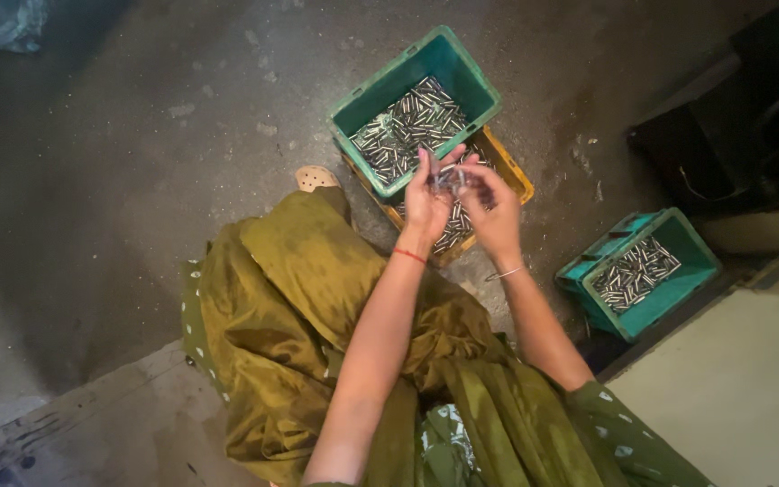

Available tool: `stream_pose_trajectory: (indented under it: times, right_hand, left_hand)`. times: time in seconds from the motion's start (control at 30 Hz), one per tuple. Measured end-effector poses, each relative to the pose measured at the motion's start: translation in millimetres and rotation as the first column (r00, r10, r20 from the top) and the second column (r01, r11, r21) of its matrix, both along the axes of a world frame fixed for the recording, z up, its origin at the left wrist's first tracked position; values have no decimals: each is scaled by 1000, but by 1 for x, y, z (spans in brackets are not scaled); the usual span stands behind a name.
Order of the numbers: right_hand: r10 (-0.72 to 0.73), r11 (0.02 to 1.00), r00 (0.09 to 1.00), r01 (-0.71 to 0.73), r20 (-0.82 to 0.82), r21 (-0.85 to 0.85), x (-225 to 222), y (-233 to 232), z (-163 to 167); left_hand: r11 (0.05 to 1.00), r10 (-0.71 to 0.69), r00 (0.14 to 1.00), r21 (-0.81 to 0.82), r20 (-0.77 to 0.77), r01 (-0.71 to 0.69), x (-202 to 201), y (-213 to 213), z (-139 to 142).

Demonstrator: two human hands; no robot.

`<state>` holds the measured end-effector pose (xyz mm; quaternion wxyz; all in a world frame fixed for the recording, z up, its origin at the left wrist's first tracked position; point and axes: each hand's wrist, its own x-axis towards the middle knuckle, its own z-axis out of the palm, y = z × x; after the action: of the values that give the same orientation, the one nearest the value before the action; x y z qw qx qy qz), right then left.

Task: The person sits on the floor and sorts small metal parts from a green bin into a yellow bin. They handle the parts by hand, picking them up and placing them into the other container.

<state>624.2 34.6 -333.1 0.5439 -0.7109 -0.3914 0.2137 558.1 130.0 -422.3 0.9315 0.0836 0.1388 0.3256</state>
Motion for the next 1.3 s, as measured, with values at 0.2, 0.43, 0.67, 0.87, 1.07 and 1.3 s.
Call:
stream_pose_trajectory:
  times: [0.2, 0.43, 0.67, 0.87, 1.07, 1.3]
  right_hand:
    - [92, 995, 996, -91, -1, 40, 11, -2, 12]
    - [25, 999, 998, -27, 59, 35, 10, -2, -4]
    - [7, 995, 999, -4, 34, -97, 18, -10, -13]
    - [-33, 993, 989, 49, 145, -110, 13, -12, 5]
    - [-106, 994, 895, 92, 433, 54, 7, -24, 26]
    - [-67, 980, 998, 64, -7, -190, 36, -18, -5]
  left_hand:
    - [999, -3, 1000, 39, -16, 3, 3, -2, 0]
    - [993, -52, 998, 104, -20, 54, 5, -3, -1]
    - [993, -16, 998, 118, -55, 23, 5, -5, 0]
    - [996, 28, 999, 89, -47, -24, 7, -9, 7]
    - [991, 132, 972, 1, -193, -135, 3, 8, 13]
    - [982, 74, 994, -179, 85, -58, 2, 11, 18]
